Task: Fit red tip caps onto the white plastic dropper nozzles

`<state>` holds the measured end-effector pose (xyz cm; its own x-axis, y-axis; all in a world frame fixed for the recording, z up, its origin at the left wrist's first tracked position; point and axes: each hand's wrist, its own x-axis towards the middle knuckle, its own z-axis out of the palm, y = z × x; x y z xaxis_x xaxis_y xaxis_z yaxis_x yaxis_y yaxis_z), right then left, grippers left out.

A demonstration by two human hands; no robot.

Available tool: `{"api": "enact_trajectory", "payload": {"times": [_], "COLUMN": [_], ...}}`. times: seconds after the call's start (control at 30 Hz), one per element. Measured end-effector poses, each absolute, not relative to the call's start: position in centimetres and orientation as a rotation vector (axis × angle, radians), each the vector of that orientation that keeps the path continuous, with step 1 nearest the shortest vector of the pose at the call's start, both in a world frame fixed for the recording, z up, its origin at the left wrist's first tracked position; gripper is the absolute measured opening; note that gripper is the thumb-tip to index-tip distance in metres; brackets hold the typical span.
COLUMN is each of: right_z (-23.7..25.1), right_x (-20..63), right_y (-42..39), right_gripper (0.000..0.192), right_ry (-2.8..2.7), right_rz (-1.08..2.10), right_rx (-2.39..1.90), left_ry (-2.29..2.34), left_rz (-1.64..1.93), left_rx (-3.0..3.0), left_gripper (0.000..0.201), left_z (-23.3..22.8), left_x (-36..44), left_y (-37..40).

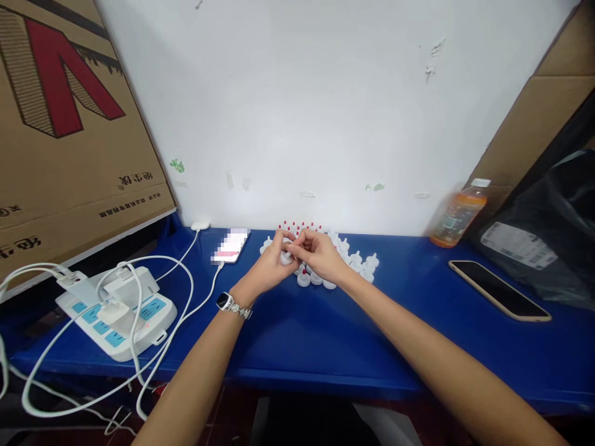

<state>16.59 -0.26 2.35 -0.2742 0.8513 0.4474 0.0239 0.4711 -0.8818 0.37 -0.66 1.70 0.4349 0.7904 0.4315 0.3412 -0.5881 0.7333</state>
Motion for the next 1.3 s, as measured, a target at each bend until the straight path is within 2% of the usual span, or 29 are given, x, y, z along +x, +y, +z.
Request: {"api": "enact_trajectory", "payload": {"times": [0.07, 0.13, 0.2, 0.3, 0.47, 0.63, 0.83, 1.03, 1.3], "right_z": [2.4, 2.2, 2.0, 1.5, 1.2, 2.0, 1.9, 2.0, 2.8], "right_x": [16.6, 16.6, 16.4, 15.8, 15.1, 15.3, 15.9, 17.1, 15.0], "right_y": [0.0, 0.4, 0.8, 1.0, 1.1, 1.5, 2.2, 2.6, 4.3], "right_gripper": [0.026, 0.020, 0.013, 0.006, 0.005, 0.009, 0.013, 0.015, 0.015], "right_ry": [-1.705, -1.763, -1.880, -2.157, -2.405, -2.293, -2.125, -2.178, -2.516], "right_rz": [0.825, 0.672, 0.582, 0.427, 0.041, 0.107, 0.230, 0.121, -0.084], "right_rx": [-0.835, -0.926, -1.020, -1.127, -1.205, -1.257, -1.257, -1.388, -1.629], "left_ry": [1.001, 1.128, 1.314, 1.629, 1.857, 1.844, 1.802, 1.358, 1.270], "left_rz": [0.984, 0.960, 1.078, 1.164, 1.016, 0.954, 0.980, 1.224, 1.135], "left_rx": [2.212, 2.222, 2.185, 2.257, 2.292, 2.300, 2.316, 2.240, 2.186], "left_gripper": [0.049, 0.037, 0.023, 0.018, 0.022, 0.026, 0.011, 0.016, 0.025], "left_z": [2.0, 2.1, 1.6, 0.3, -1.5, -2.1, -2.0, -0.5, 0.0], "left_x": [-0.8, -2.4, -3.8, -5.1, -5.1, -4.6, -4.2, -3.2, -2.4], "left_y": [-0.2, 0.7, 2.0, 3.6, 4.5, 4.9, 5.1, 3.6, 2.8]}}
